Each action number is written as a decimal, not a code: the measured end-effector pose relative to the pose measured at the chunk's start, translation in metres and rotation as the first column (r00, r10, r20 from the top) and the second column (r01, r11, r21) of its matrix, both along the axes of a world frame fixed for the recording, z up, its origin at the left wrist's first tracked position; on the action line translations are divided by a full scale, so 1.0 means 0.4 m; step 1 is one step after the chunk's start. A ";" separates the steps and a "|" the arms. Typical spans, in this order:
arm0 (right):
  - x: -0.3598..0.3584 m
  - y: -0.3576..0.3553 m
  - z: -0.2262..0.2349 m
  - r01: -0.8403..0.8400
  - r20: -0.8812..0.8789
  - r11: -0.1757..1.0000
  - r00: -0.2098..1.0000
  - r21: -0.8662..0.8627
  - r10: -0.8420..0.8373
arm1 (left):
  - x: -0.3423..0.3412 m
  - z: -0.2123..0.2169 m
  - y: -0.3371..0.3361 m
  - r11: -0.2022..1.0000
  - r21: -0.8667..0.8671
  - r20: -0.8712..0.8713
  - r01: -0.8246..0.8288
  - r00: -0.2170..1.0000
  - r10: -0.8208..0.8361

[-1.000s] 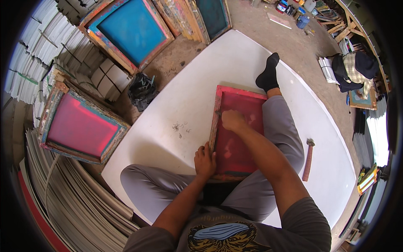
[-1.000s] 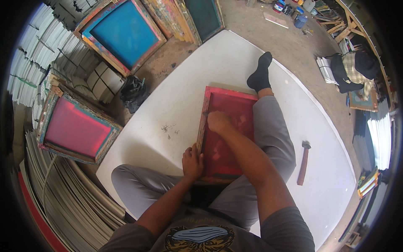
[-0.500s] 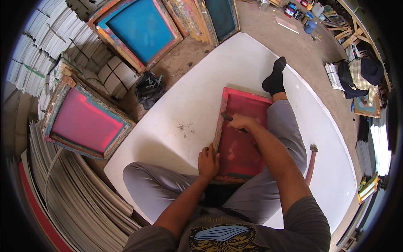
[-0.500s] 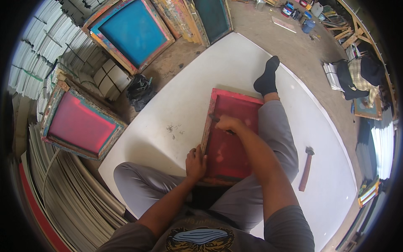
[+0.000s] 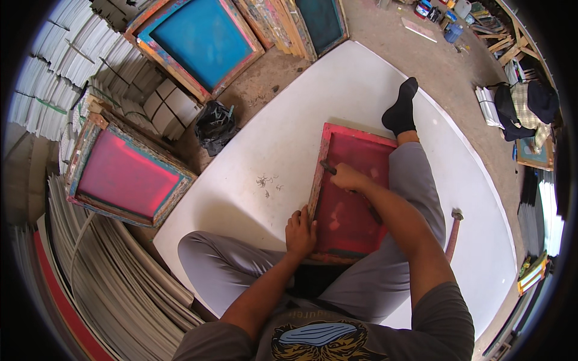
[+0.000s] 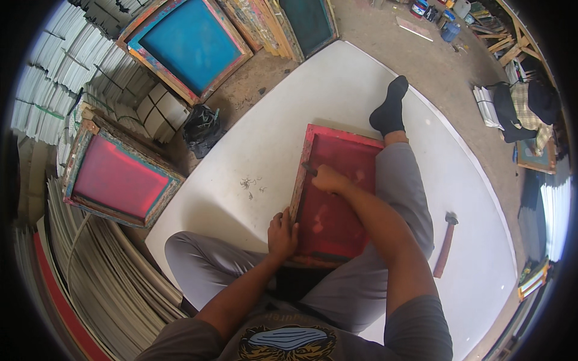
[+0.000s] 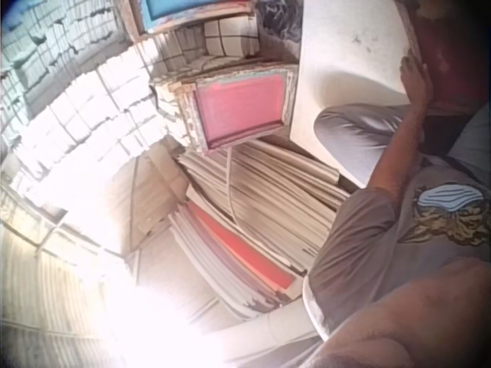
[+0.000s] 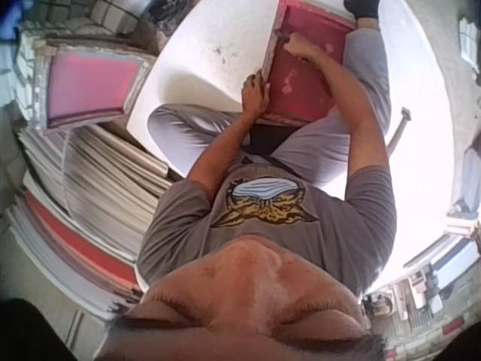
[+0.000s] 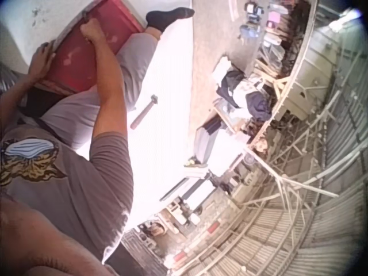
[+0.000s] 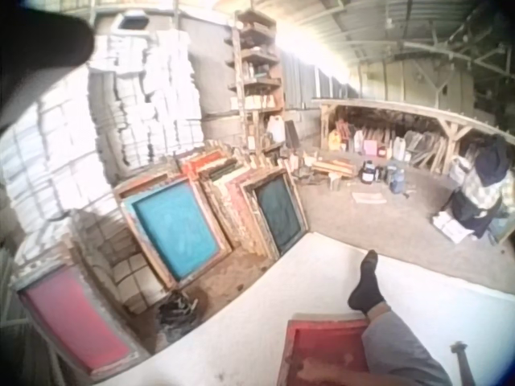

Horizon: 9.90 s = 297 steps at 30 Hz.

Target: The person sits on the floor and uses pliers to remove staples from the edge of a pink screen printing frame. They then use a screwdriver to adjust or tighten screws on the frame's corner joints.

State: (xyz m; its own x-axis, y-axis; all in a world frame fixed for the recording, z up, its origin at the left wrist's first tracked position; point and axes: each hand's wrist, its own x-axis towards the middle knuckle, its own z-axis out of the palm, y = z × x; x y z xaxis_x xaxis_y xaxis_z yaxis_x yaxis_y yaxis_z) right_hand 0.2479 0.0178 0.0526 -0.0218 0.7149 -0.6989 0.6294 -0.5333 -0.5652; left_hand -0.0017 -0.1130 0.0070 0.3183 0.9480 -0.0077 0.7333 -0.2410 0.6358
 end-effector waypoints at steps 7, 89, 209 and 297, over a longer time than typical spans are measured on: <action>-0.007 -0.030 -0.074 -0.152 0.290 0.934 0.956 0.324 0.055 | 0.006 0.007 0.000 1.000 -0.002 0.000 -0.001 1.000 0.001; -0.060 -0.071 -0.041 -0.048 -0.086 0.913 0.992 0.404 0.090 | 0.052 0.006 0.120 0.898 -0.310 0.349 -0.313 0.841 0.413; -0.044 -0.028 -0.035 0.498 -0.559 0.827 0.621 -0.259 -0.549 | 0.015 0.010 0.145 0.985 -0.163 0.157 -0.053 0.984 0.079; 0.004 -0.018 -0.060 0.441 -0.545 0.884 0.709 -0.154 -0.449 | 0.031 0.028 0.130 0.984 -0.156 0.176 -0.088 0.978 0.115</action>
